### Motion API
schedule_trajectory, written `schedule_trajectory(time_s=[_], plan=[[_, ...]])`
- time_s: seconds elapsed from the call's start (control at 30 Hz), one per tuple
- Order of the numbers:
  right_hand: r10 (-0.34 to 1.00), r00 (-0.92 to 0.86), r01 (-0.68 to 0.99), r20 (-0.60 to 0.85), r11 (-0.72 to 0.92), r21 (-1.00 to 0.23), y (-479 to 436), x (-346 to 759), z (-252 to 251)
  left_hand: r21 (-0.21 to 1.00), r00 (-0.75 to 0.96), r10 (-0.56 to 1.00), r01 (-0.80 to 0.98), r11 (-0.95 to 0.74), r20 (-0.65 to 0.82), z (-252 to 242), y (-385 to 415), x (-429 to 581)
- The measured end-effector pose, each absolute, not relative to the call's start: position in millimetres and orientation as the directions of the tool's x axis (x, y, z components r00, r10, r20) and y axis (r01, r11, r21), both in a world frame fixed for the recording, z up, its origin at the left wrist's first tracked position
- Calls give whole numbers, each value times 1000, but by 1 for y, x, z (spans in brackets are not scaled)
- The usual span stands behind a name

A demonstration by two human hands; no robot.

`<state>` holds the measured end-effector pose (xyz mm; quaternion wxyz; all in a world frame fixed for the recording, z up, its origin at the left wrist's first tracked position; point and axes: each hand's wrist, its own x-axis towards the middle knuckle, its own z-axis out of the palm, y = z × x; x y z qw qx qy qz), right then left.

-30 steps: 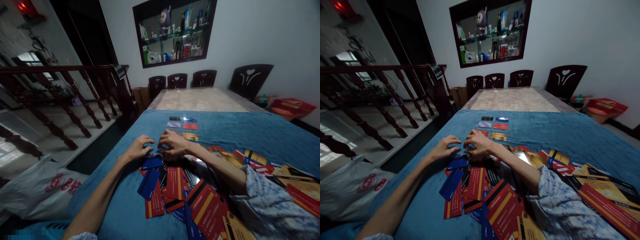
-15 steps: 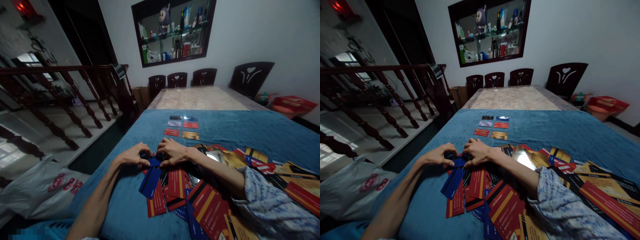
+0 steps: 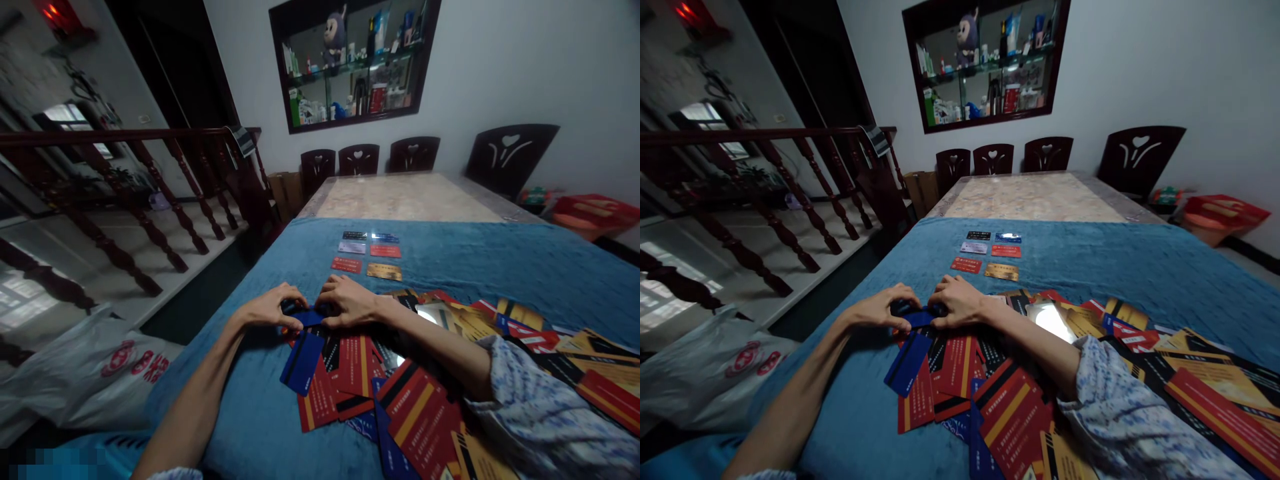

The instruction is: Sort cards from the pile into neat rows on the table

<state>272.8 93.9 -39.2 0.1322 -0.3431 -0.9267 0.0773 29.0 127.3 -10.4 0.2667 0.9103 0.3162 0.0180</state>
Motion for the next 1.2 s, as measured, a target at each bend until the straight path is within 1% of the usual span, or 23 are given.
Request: schedule_trajectory(time_s=[0.3, 0.5, 0.73, 0.87, 1.0, 1.2], plan=[[684, -694, 593, 226, 720, -359, 102, 282, -38, 485, 780, 624, 565, -667, -51, -14, 128, 32], [760, -611, 640, 221, 639, -426, 101, 284, -37, 546, 746, 666, 563, -621, -11, -12, 126, 33], [776, -590, 677, 223, 626, -388, 108, 286, -44, 573, 652, 755, 593, -565, 68, -18, 131, 31], [803, -559, 719, 207, 594, -361, 111, 286, -50, 590, 640, 759, 571, -571, 115, -24, 135, 29], [811, -550, 730, 200, 584, -356, 110, 286, -51, 574, 640, 754, 564, -593, 149, -27, 138, 29], [806, -556, 724, 206, 590, -356, 111, 285, -53, 537, 641, 752, 585, -608, 155, -27, 139, 30]])
